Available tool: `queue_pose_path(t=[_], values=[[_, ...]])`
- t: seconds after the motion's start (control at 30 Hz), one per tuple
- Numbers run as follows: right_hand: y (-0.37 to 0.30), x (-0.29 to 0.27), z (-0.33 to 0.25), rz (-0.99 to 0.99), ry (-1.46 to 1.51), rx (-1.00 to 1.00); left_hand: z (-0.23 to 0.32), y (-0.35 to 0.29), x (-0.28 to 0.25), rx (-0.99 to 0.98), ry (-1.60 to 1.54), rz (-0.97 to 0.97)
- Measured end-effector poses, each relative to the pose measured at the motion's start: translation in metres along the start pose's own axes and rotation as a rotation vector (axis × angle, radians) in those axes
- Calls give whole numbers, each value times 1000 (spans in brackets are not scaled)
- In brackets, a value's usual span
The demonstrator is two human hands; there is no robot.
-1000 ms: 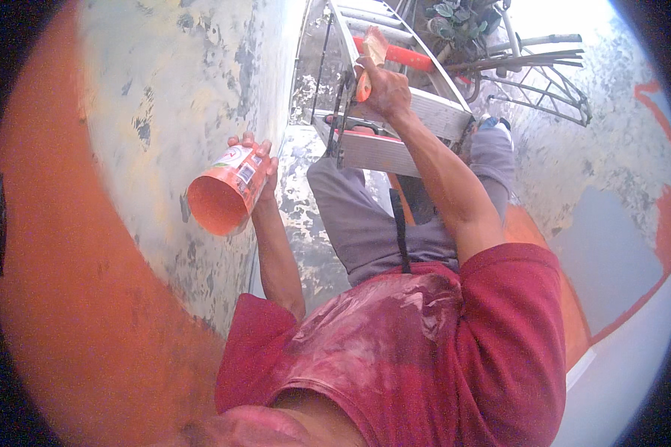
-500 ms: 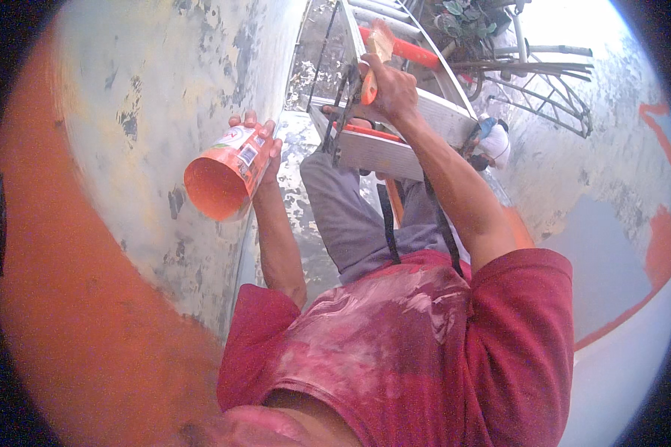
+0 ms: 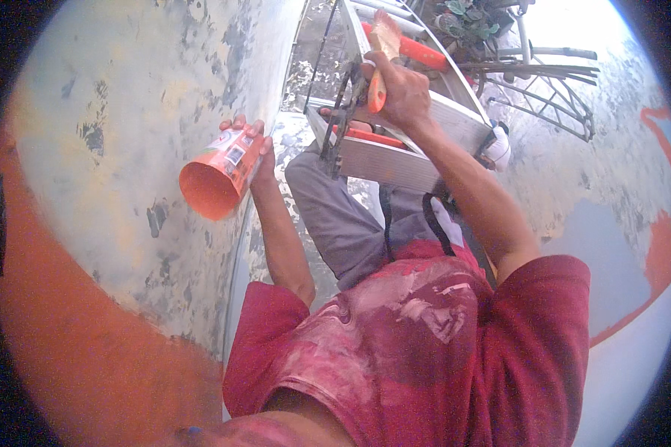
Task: The person paints a ceiling with orange paint using a brush and a small container. They repeatedly dip the brush into the container and apply paint to the ceiling surface while standing on a ladder.
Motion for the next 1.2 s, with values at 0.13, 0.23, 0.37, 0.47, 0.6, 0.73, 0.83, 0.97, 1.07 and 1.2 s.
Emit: queue_pose_path(t=[0.13,0.23,0.37,0.47,0.6,0.73,0.83,0.97,1.07,1.2], values=[[-2,-1,3,-30,11,2,9,-1,-11,-3,13,12],[-2,-5,-3,-14,27,-26,16,-5,-20,13,23,27],[-2,-8,-8,22,47,-55,21,-13,-30,-1,3,16],[1,-4,-4,-19,33,-28,23,-21,-31,21,4,13],[1,-1,-2,-57,28,-3,20,-33,-18,50,-4,-14],[-3,-7,-1,-30,-41,17,13,-61,0,83,0,-49],[-2,-6,8,24,-16,78,13,-84,0,126,-4,-86],[-9,-13,-7,64,-16,79,21,-120,-6,187,26,-77],[-8,-19,-15,91,-48,78,27,-141,-7,254,49,-70],[-12,-18,-15,101,-74,91,42,-165,-11,334,35,-9]])
Point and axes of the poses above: each hand's wrist, its own y-axis towards the middle knuckle, its own x-axis out of the palm, z = x × y, the point moved 10 cm from there along y, towards the middle knuckle, and after that the axes turned 12 degrees about x, right-handed, at the moved point
